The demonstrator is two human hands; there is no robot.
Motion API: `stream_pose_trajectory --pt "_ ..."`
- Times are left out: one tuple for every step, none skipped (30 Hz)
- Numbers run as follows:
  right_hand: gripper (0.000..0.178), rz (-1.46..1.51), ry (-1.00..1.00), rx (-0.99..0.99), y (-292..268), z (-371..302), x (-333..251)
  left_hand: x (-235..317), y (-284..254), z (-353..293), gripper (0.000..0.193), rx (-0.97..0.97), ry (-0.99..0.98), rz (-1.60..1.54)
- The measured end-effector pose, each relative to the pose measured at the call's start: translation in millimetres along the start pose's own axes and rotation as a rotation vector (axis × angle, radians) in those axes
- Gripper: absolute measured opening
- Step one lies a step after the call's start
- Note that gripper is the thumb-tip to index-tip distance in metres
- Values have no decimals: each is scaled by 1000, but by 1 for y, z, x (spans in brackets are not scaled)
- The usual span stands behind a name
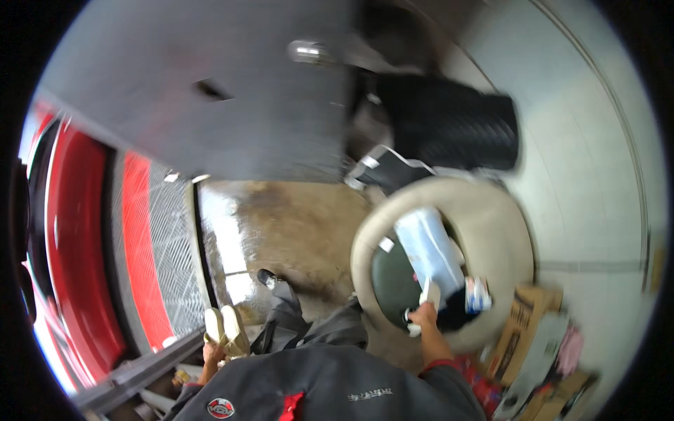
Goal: The person retrieves red quilted car mats from outside, carries them into the garage, and installs them into the trunk of a red sedan. The person also places a cloth and slippers into the trunk.
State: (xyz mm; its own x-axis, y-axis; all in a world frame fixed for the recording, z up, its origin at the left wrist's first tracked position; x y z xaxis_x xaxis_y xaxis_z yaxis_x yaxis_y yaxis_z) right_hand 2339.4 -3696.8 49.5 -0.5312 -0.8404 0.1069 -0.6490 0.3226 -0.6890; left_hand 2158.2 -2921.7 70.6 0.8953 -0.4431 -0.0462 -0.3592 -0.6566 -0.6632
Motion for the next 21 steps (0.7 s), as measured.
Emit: stream_pose_trajectory --pt "64 2 -27 -63 -21 -13 -41 -40 15 26 39 -10 -43 -2" --pt "63 17 -31 -77 -22 -15 -65 -2 -18 -5 49 -96 -34 -135" --pt "63 17 -64 -106 -25 -16 -105 -47 -6 32 47 -205 -46 -172" --pt "62 -19 -102 -53 -33 -23 -149 -66 -5 55 39 -183 -22 -72" --pt "61 -41 -119 -3 -40 -38 -193 -48 -40 42 28 -138 -65 -268" --pt "62 -81 -175 64 -46 -62 -248 -69 -37 58 22 -237 -59 -316" --pt "63 -142 -252 3 -48 -74 -307 -103 -24 88 19 -229 -90 -309" --pt "63 -167 -309 47 -43 -78 -355 -98 -52 100 16 -303 -175 -381" --pt "62 -180 -384 87 -33 -81 -403 -113 -60 114 18 -275 -178 -386" --pt "63 -158 -430 129 -27 -90 -456 -135 -55 134 21 -208 -228 -432" --pt "65 -169 -483 62 -20 -99 -515 -156 -57 154 23 -141 -273 -464" --pt "60 -151 -555 112 -16 -95 -558 -149 -80 157 25 -144 -272 -483" --pt "55 -130 -627 161 -12 -93 -600 -137 -106 160 28 -146 -269 -500" --pt "54 -153 -736 198 -5 -105 -654 -149 -113 172 27 -116 -334 -566" --pt "53 -169 -821 247 -3 -128 -711 -143 -148 179 57 -122 -307 -580" --pt "53 -131 -866 210 4 -144 -763 -152 -153 201 62 -144 -337 -621" --pt "51 -181 -941 209 9 -172 -822 -162 -149 222 66 -171 -373 -666" --pt "50 -218 -951 184 14 -194 -876 -167 -154 243 66 -43 -321 -589" --pt "50 -250 -966 154 26 -210 -929 -185 -142 274 63 8 -326 -601" --pt "49 -284 -1005 173 38 -210 -974 -184 -147 295 60 -231 -396 -653" --pt "48 -319 -1067 164 57 -219 -1027 -206 -130 316 57 -113 -288 -406"
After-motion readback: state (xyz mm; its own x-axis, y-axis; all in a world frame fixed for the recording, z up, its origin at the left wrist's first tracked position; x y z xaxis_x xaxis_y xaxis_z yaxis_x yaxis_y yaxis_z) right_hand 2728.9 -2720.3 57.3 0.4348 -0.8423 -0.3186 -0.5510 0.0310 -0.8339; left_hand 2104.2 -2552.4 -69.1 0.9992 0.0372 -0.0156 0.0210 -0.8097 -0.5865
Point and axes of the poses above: each hand's wrist, its own z-axis towards the middle knuckle, its own y-axis out of the palm, x = y × z, the point moved 5 cm from there along z, towards the middle knuckle, and after that the axes turned 4 degrees about -x, right-handed, at the moved point
